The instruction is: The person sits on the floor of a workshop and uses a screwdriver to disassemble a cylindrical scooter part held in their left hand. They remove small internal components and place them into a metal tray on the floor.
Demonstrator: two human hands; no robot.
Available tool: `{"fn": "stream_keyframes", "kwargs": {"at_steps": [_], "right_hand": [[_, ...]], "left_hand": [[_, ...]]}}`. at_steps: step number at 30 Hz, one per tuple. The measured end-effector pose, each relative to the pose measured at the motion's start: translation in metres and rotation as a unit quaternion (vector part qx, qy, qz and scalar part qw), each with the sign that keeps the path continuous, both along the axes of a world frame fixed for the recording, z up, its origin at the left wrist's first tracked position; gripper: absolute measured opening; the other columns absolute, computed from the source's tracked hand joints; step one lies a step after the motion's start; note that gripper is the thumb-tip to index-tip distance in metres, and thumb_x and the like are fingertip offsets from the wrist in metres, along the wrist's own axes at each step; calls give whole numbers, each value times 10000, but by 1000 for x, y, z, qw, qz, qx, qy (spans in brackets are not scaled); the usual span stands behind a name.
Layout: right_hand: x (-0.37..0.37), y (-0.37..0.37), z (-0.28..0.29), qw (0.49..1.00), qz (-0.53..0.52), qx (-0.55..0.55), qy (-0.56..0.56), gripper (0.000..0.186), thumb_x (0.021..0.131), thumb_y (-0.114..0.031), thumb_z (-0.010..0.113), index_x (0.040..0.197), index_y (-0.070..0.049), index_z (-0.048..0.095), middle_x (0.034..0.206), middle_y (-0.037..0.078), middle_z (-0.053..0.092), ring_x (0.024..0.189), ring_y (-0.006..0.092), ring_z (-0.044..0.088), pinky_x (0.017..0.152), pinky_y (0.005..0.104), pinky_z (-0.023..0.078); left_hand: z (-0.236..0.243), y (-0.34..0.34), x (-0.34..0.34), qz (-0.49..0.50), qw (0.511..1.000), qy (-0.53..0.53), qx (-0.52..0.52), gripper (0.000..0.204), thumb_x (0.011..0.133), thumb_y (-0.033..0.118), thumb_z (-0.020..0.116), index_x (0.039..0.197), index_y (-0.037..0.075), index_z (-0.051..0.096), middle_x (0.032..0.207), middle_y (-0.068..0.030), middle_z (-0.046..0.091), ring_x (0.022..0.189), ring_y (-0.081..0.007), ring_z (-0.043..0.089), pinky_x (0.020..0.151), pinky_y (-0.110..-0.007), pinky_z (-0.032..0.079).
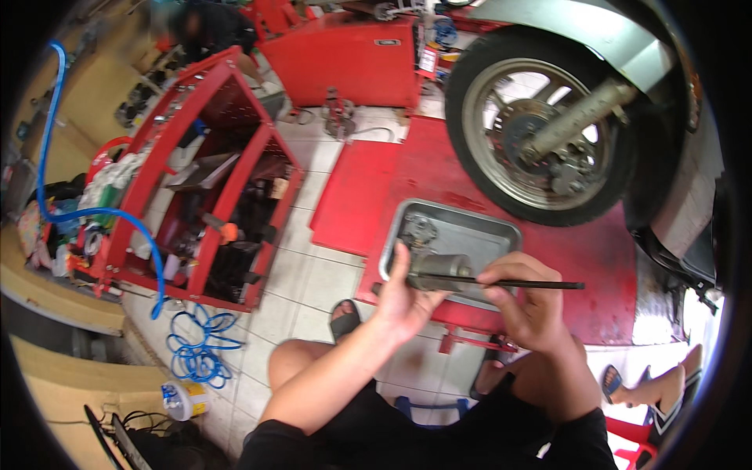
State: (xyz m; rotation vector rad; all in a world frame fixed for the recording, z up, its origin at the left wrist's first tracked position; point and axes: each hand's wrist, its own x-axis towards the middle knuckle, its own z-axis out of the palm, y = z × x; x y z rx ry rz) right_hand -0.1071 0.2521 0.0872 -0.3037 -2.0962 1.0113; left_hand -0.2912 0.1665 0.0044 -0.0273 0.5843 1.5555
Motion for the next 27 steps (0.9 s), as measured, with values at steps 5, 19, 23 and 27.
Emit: {"fn": "stream_keyframes", "kwargs": {"at_steps": [5,19,23,27], "right_hand": [[-5,-2,-5,993,49,-90,60,254,865,106,614,1109,46,647,997,170,716,986,294,705,892,394,557],[-11,-5,-5,939,70,-304,146,518,900,51,640,1388,42,467,1202,173,679,1157,254,655,937,365,533],[3,11,-26,996,8,-89,14,558,871,19,690,1387,26,476,1186,175,681,1100,250,677,908,346,544],[-10,-3,-7,988,-18,-149,29,541,871,25,678,1373,35,479,1158,175,684,1063,251,687,889,337,548]], "left_hand": [[-3,-3,14,-23,998,-42,-30,739,986,631,367,1312,-21,485,1313,-183,591,1251,-311,567,1085,-495,465],[5,-5,26,-26,996,-63,-55,802,992,648,302,1402,-37,386,1383,-205,521,1291,-452,494,1114,-467,460],[6,-4,26,-36,997,-59,-42,788,994,642,309,1381,-37,409,1372,-202,523,1286,-439,502,1114,-467,460],[8,-4,28,-13,996,-39,-78,787,998,639,300,1355,-49,439,1376,-205,523,1284,-383,519,1126,-481,444]]}}
